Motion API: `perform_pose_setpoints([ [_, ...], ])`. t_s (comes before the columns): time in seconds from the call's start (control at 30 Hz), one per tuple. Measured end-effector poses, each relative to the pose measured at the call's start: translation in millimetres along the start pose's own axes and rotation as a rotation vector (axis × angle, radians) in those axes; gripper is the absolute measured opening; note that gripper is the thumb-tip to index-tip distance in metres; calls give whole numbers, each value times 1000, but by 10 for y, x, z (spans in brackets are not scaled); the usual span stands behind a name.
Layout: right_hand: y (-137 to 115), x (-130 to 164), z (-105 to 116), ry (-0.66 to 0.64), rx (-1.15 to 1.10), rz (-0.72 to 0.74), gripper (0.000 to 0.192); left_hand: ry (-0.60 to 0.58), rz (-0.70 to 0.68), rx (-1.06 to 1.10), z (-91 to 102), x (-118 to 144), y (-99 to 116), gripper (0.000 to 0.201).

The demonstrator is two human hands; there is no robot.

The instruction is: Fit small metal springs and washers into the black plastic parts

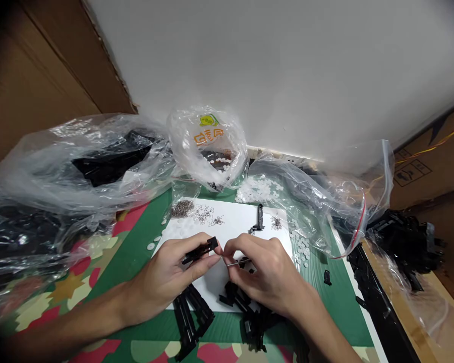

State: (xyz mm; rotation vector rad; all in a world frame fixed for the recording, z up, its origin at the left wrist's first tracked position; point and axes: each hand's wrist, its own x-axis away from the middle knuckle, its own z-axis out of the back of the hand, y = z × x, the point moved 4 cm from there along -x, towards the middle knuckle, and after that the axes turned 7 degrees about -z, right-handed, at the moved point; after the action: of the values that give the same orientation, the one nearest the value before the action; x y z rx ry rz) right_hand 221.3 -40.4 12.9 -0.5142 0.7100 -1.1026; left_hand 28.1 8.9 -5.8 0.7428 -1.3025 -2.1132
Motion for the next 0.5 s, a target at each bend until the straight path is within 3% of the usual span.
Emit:
perform_pose_setpoints([
  [0.3,-29,-24,-6,-6,-45,20,20,-30,-59,-103,-3,1,26,15],
  [0.5,-31,-50,29,2,-64,-2,11,38,1,8,-5,-1,32,25],
])
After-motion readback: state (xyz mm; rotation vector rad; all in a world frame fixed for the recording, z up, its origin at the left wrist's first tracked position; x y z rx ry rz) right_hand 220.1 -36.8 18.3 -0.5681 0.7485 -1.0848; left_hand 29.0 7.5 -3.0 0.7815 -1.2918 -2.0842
